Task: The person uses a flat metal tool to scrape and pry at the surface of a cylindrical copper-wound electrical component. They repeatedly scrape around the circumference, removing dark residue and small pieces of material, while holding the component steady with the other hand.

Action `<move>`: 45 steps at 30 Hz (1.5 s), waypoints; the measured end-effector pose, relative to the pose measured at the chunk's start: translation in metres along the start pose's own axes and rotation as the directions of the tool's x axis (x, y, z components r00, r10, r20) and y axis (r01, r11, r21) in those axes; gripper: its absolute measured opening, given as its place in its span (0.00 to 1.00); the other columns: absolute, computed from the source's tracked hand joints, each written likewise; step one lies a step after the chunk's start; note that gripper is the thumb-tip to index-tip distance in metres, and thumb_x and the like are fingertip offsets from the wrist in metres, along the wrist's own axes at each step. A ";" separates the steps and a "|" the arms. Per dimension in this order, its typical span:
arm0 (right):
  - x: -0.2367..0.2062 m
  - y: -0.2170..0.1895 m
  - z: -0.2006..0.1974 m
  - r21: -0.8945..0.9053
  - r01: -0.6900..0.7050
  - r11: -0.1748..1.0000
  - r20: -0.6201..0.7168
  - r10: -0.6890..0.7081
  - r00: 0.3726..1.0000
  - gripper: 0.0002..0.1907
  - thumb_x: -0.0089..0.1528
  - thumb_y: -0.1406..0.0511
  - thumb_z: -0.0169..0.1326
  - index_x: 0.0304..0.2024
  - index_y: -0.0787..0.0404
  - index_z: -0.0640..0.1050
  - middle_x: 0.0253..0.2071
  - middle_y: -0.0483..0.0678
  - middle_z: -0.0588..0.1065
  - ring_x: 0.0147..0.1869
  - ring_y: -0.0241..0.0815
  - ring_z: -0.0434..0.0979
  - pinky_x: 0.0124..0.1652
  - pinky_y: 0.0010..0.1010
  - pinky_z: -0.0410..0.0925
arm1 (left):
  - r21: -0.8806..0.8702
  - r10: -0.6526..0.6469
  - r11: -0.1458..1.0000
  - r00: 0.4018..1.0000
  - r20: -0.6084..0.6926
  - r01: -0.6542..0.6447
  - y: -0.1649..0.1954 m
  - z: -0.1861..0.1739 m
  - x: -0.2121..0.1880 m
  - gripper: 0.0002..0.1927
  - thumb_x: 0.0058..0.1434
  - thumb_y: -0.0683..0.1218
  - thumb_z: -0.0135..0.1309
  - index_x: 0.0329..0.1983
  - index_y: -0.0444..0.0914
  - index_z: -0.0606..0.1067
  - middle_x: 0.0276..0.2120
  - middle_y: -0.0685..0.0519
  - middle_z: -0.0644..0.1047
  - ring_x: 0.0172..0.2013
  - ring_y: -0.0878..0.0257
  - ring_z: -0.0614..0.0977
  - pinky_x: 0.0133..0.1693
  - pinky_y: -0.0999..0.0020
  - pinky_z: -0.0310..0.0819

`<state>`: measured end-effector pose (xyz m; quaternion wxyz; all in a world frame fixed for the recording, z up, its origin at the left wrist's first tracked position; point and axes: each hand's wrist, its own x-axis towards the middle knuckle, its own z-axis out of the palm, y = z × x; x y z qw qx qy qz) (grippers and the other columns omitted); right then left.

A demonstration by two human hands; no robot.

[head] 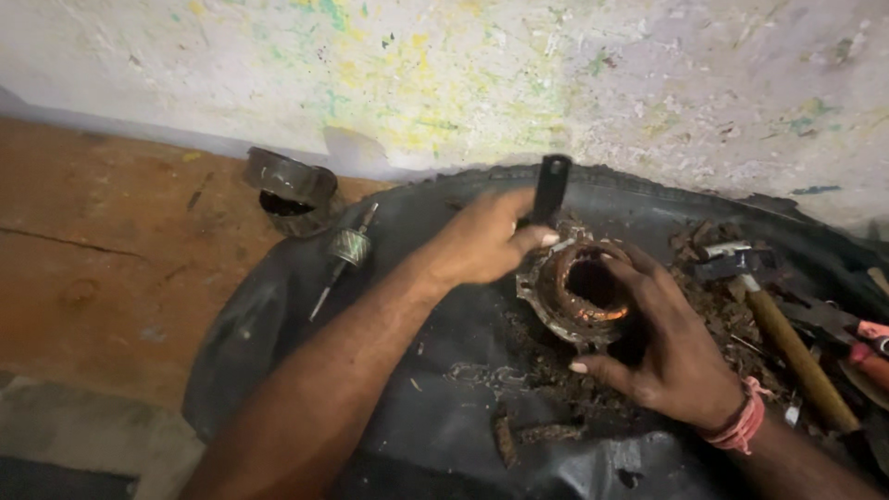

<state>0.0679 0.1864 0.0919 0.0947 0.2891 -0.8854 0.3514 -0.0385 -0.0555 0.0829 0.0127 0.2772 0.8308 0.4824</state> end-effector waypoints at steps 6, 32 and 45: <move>0.014 0.014 -0.016 -0.051 0.008 0.999 -0.010 -0.008 1.000 0.56 0.43 0.53 0.72 0.69 0.64 0.62 0.71 0.66 0.61 0.70 0.64 0.66 0.62 0.50 0.65 | -0.004 -0.054 0.999 0.998 0.035 0.054 0.008 -0.002 0.021 0.18 0.63 0.45 0.58 0.54 0.33 0.76 0.48 0.41 0.82 0.49 0.50 0.84 0.52 0.56 0.76; -0.010 0.071 -0.062 -0.049 0.040 0.998 -0.032 -0.042 0.999 0.55 0.48 0.50 0.69 0.70 0.66 0.61 0.71 0.68 0.60 0.71 0.66 0.64 0.64 0.52 0.63 | 0.061 0.076 0.995 0.996 0.054 -0.079 0.023 0.054 0.048 0.09 0.62 0.42 0.56 0.44 0.36 0.80 0.37 0.45 0.85 0.37 0.56 0.88 0.45 0.59 0.81; -0.009 0.087 -0.073 -0.107 0.015 0.994 -0.045 -0.020 0.999 0.55 0.47 0.50 0.69 0.69 0.67 0.62 0.71 0.70 0.59 0.73 0.69 0.62 0.64 0.52 0.61 | 0.088 0.251 0.965 0.968 -0.014 -0.249 0.034 0.066 0.051 0.14 0.59 0.38 0.57 0.49 0.34 0.79 0.41 0.42 0.83 0.42 0.50 0.85 0.46 0.56 0.80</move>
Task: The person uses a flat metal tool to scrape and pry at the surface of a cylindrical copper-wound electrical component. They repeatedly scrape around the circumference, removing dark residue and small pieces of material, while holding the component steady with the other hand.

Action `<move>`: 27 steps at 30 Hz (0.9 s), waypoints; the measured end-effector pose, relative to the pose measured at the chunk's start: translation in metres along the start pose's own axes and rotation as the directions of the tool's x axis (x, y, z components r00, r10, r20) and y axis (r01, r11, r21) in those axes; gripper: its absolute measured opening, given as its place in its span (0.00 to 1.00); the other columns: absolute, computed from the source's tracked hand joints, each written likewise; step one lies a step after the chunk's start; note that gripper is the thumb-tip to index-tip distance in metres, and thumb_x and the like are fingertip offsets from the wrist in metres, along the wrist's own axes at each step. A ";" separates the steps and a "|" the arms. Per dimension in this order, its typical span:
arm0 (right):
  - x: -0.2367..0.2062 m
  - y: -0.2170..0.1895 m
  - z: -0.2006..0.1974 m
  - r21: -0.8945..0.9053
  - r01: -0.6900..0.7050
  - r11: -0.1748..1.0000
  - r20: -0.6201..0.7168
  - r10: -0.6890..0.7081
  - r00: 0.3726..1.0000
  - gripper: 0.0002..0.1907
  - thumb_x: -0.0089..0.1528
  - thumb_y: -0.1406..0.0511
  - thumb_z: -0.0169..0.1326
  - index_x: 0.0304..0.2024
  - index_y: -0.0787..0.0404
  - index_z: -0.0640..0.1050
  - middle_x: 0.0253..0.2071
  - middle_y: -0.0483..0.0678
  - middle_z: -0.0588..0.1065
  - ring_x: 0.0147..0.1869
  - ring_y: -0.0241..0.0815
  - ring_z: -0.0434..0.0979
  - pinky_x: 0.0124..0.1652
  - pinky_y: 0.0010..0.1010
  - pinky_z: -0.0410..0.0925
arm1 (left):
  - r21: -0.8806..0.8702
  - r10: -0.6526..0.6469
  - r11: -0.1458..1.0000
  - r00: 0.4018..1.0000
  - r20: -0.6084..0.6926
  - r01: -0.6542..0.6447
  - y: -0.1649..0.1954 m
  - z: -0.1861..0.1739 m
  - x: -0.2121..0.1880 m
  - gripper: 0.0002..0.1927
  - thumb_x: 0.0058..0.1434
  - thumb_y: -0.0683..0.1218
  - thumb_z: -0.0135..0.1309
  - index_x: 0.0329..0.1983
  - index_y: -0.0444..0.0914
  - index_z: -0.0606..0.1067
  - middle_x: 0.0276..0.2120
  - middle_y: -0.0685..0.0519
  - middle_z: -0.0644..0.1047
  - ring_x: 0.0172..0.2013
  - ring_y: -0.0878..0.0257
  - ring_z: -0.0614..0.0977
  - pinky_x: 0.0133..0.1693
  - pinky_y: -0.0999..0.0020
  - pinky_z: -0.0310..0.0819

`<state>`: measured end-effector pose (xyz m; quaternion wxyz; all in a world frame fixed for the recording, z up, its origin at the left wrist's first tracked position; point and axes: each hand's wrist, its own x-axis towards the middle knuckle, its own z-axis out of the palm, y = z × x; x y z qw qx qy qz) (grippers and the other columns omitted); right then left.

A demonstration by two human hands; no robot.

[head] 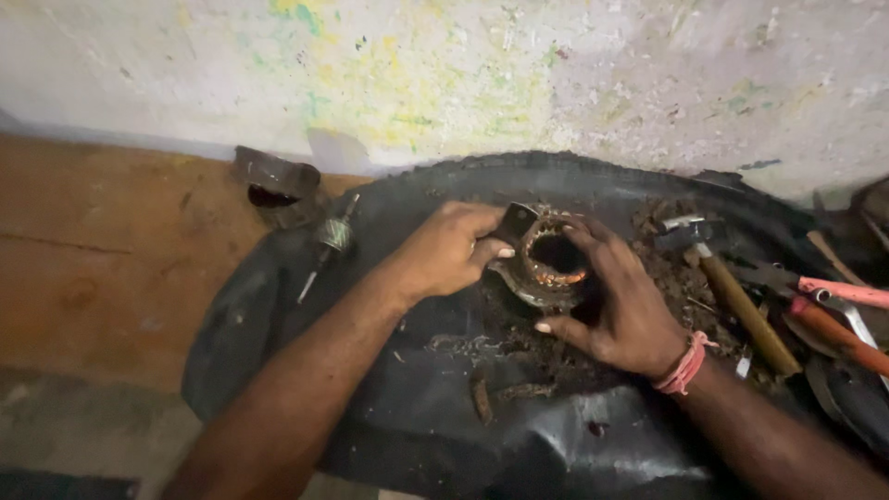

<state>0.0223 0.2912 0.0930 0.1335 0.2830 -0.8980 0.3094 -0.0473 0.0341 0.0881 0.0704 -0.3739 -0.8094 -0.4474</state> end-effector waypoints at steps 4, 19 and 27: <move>0.002 0.005 0.005 0.042 -0.014 0.999 0.007 0.014 1.000 0.55 0.48 0.48 0.69 0.69 0.67 0.62 0.71 0.70 0.59 0.72 0.68 0.63 0.64 0.52 0.62 | 0.031 -0.103 0.994 0.995 -0.016 0.103 -0.012 0.007 0.007 0.09 0.63 0.40 0.55 0.46 0.35 0.79 0.40 0.43 0.83 0.42 0.52 0.87 0.46 0.58 0.81; 0.019 0.018 0.011 -0.012 -0.039 0.999 0.010 0.039 0.999 0.55 0.48 0.48 0.69 0.68 0.67 0.62 0.71 0.69 0.58 0.72 0.68 0.62 0.64 0.53 0.62 | 0.212 0.201 0.962 0.973 -0.116 -0.173 -0.019 0.004 -0.004 0.07 0.61 0.39 0.59 0.41 0.32 0.75 0.33 0.44 0.78 0.36 0.49 0.79 0.42 0.53 0.72; 0.006 -0.001 0.012 -0.012 -0.014 1.000 -0.007 0.014 1.000 0.55 0.47 0.48 0.70 0.68 0.66 0.62 0.70 0.69 0.58 0.71 0.70 0.62 0.64 0.55 0.60 | 0.307 0.235 0.933 0.964 -0.126 -0.187 0.007 0.001 -0.033 0.09 0.59 0.36 0.58 0.43 0.34 0.76 0.38 0.46 0.80 0.41 0.50 0.81 0.45 0.56 0.74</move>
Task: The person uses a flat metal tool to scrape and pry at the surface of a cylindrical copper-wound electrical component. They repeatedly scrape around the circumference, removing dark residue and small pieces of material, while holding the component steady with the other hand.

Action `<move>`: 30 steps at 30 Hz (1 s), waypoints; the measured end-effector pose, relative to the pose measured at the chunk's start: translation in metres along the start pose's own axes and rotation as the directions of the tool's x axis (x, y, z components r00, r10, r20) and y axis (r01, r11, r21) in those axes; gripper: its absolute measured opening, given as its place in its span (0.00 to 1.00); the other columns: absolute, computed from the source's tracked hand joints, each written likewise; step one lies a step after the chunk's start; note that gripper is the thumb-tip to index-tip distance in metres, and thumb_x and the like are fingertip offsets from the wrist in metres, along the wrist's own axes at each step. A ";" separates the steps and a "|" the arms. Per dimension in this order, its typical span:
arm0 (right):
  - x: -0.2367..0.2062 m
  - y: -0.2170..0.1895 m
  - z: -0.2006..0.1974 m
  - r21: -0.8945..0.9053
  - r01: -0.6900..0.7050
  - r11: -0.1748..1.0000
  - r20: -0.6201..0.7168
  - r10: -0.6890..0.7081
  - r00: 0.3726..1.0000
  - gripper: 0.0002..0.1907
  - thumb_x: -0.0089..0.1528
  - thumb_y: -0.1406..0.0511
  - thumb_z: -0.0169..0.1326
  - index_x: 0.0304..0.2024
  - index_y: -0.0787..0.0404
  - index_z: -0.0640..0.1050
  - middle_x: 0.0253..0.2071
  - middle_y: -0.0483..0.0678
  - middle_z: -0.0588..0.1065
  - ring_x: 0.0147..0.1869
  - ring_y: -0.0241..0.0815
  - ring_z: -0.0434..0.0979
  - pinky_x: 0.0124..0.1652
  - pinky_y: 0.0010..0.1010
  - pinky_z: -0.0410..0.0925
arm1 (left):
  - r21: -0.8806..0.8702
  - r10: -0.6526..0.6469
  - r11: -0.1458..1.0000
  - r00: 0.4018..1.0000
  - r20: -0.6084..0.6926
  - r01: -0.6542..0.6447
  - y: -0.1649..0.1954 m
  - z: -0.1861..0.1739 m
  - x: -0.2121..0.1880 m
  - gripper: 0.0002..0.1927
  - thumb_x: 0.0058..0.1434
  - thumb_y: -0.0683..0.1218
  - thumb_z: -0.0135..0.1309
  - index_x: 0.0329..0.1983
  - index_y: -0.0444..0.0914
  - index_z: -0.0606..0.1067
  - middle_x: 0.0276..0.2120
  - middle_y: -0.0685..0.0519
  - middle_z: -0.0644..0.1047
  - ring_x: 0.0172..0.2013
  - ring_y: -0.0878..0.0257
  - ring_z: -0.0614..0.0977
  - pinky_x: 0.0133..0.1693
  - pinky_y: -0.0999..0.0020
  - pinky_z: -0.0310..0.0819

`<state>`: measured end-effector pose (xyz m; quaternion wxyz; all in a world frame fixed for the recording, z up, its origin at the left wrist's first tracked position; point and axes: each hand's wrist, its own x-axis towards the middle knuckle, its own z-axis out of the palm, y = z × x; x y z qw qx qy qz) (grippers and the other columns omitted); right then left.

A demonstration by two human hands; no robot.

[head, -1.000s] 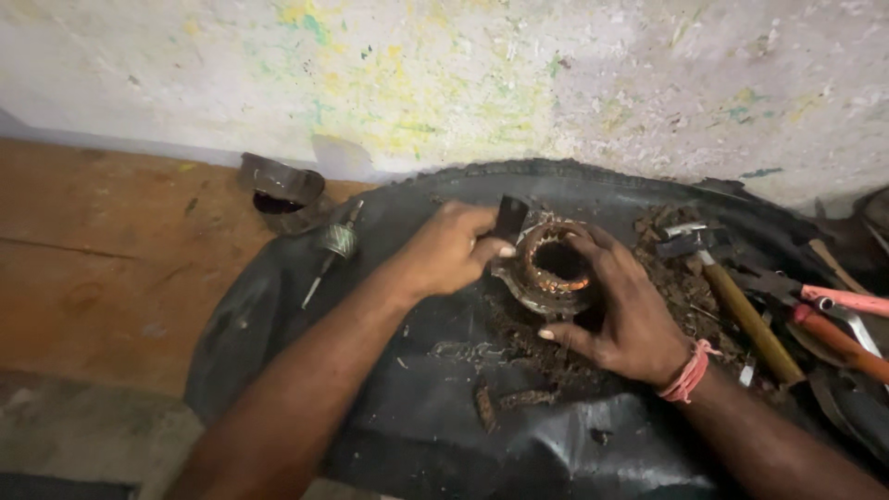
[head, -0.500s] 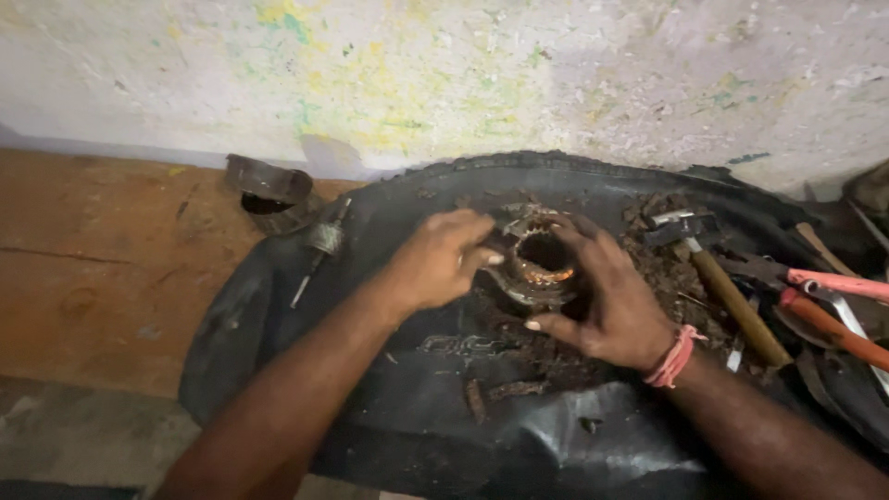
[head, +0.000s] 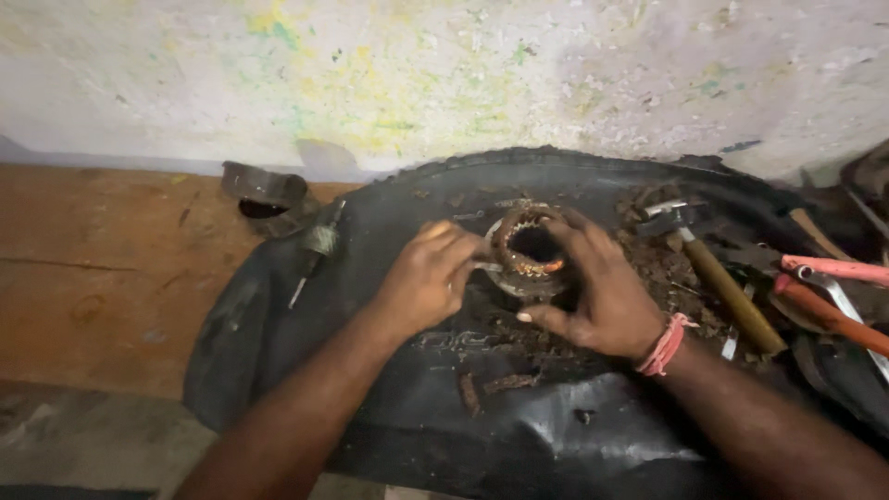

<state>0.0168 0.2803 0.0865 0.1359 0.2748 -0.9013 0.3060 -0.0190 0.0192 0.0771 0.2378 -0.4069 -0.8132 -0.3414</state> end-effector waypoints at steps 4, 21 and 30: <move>0.000 -0.002 0.001 0.033 -0.007 0.999 0.010 0.007 1.000 0.54 0.49 0.47 0.69 0.68 0.65 0.62 0.71 0.69 0.58 0.71 0.69 0.63 0.64 0.54 0.61 | 0.095 0.054 0.994 0.998 0.020 -0.055 0.014 -0.007 -0.004 0.14 0.55 0.34 0.58 0.45 0.34 0.76 0.42 0.46 0.80 0.43 0.51 0.80 0.49 0.56 0.72; 0.012 -0.005 0.034 0.008 0.046 0.999 -0.035 -0.046 0.998 0.54 0.49 0.49 0.69 0.69 0.65 0.60 0.70 0.70 0.57 0.71 0.71 0.59 0.64 0.56 0.58 | 0.204 0.043 0.979 0.995 -0.090 -0.024 0.030 0.009 -0.028 0.17 0.51 0.35 0.56 0.45 0.32 0.70 0.38 0.43 0.74 0.42 0.45 0.76 0.53 0.46 0.69; 0.037 0.020 0.056 -0.005 0.043 0.999 -0.039 -0.043 0.998 0.53 0.47 0.50 0.64 0.70 0.62 0.61 0.72 0.67 0.58 0.71 0.68 0.62 0.66 0.54 0.61 | 0.074 0.101 0.993 0.985 -0.143 -0.091 0.017 0.039 -0.020 0.14 0.58 0.35 0.52 0.48 0.31 0.71 0.41 0.42 0.76 0.43 0.47 0.79 0.51 0.46 0.72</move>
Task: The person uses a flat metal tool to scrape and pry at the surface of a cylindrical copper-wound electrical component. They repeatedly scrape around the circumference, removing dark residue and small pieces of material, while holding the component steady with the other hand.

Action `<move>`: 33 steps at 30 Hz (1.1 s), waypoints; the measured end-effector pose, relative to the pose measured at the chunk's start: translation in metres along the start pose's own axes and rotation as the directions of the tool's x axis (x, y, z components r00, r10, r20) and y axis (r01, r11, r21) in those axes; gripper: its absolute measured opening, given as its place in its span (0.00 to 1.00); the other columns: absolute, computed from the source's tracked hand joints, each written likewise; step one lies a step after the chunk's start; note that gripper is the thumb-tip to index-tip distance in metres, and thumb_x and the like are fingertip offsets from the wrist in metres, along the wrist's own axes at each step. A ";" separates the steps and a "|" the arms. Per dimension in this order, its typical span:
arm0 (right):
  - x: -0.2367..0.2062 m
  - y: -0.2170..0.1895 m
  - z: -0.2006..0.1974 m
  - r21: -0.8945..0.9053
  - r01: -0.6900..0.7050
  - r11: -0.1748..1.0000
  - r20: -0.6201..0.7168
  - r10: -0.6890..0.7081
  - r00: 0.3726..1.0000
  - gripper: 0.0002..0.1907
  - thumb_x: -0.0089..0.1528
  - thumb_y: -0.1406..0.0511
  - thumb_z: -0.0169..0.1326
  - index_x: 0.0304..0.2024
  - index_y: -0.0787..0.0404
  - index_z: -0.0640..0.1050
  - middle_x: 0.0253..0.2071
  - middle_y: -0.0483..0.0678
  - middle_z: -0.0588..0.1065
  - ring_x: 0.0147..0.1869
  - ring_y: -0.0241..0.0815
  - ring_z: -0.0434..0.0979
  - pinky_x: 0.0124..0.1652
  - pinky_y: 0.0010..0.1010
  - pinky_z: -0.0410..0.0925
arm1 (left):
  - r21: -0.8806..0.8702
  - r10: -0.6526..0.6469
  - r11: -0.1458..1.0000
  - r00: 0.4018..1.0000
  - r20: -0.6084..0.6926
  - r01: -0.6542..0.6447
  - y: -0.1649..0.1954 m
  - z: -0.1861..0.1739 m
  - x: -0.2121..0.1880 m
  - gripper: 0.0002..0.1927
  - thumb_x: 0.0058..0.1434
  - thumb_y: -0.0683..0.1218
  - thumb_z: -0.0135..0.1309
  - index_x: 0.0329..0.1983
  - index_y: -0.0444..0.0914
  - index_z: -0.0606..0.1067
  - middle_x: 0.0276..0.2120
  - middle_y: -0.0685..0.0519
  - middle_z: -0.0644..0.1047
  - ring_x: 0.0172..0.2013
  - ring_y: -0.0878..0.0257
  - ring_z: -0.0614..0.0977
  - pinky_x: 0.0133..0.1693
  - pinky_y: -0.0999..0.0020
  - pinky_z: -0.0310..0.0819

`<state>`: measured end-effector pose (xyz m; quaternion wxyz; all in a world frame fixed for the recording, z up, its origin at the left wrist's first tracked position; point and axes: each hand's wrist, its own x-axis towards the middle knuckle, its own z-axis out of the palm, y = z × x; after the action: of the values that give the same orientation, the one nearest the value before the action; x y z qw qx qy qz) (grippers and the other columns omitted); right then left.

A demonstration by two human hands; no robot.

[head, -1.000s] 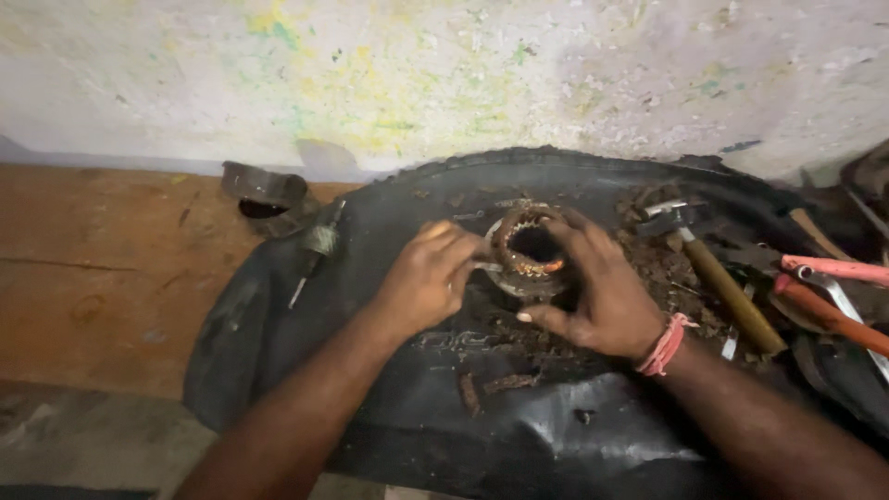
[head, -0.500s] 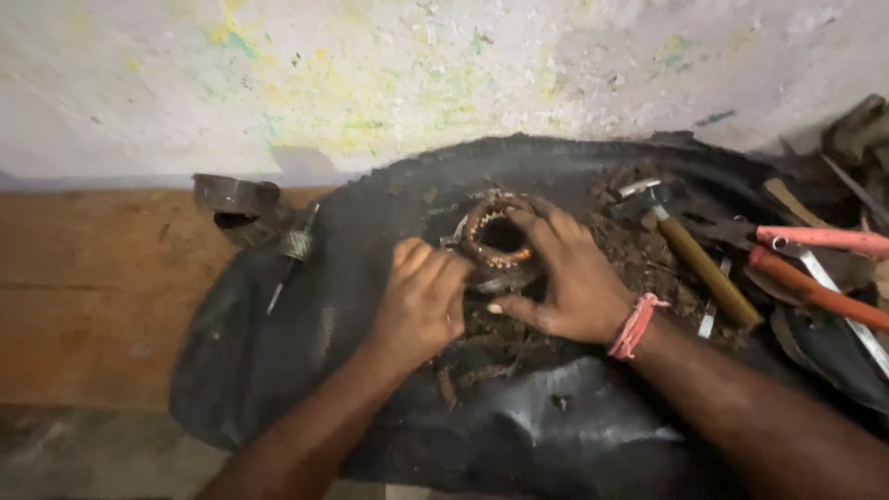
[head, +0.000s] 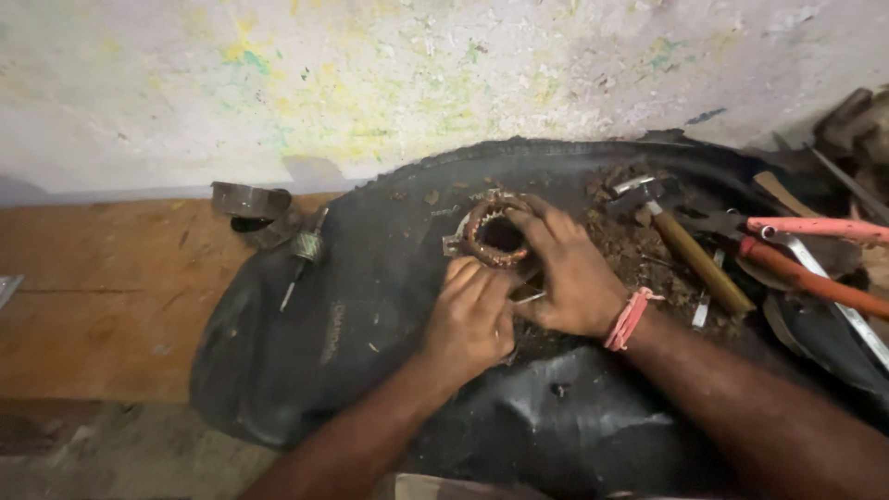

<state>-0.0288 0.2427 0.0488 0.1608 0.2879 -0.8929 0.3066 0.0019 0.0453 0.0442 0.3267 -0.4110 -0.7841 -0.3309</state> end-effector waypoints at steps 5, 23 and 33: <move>0.010 0.004 0.002 -0.060 -0.028 0.998 0.055 0.031 0.998 0.56 0.50 0.45 0.67 0.71 0.64 0.58 0.71 0.68 0.56 0.71 0.68 0.60 0.64 0.57 0.58 | -0.013 -0.159 0.987 0.970 -0.186 0.159 -0.019 -0.012 -0.006 0.01 0.67 0.38 0.56 0.40 0.35 0.76 0.42 0.43 0.79 0.43 0.49 0.81 0.43 0.57 0.77; 0.017 -0.011 0.011 -0.008 -0.040 0.999 0.061 0.041 0.997 0.56 0.48 0.49 0.69 0.69 0.66 0.59 0.70 0.69 0.57 0.70 0.69 0.60 0.64 0.57 0.58 | 0.185 -0.255 0.947 0.965 -0.067 0.263 -0.041 -0.023 -0.015 0.06 0.60 0.36 0.54 0.39 0.34 0.72 0.34 0.44 0.76 0.37 0.48 0.78 0.42 0.52 0.69; 0.022 0.005 0.021 -0.003 0.018 1.000 0.008 -0.018 1.000 0.56 0.44 0.53 0.67 0.70 0.65 0.60 0.72 0.68 0.57 0.73 0.69 0.60 0.67 0.55 0.58 | 0.006 -0.042 0.999 0.998 -0.039 0.042 -0.020 -0.001 -0.010 0.11 0.60 0.35 0.52 0.46 0.31 0.72 0.40 0.43 0.77 0.40 0.47 0.80 0.45 0.50 0.70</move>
<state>-0.0517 0.2231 0.0408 0.1604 0.2971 -0.8913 0.3027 -0.0108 0.0319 0.0320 0.3365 -0.3869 -0.7871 -0.3429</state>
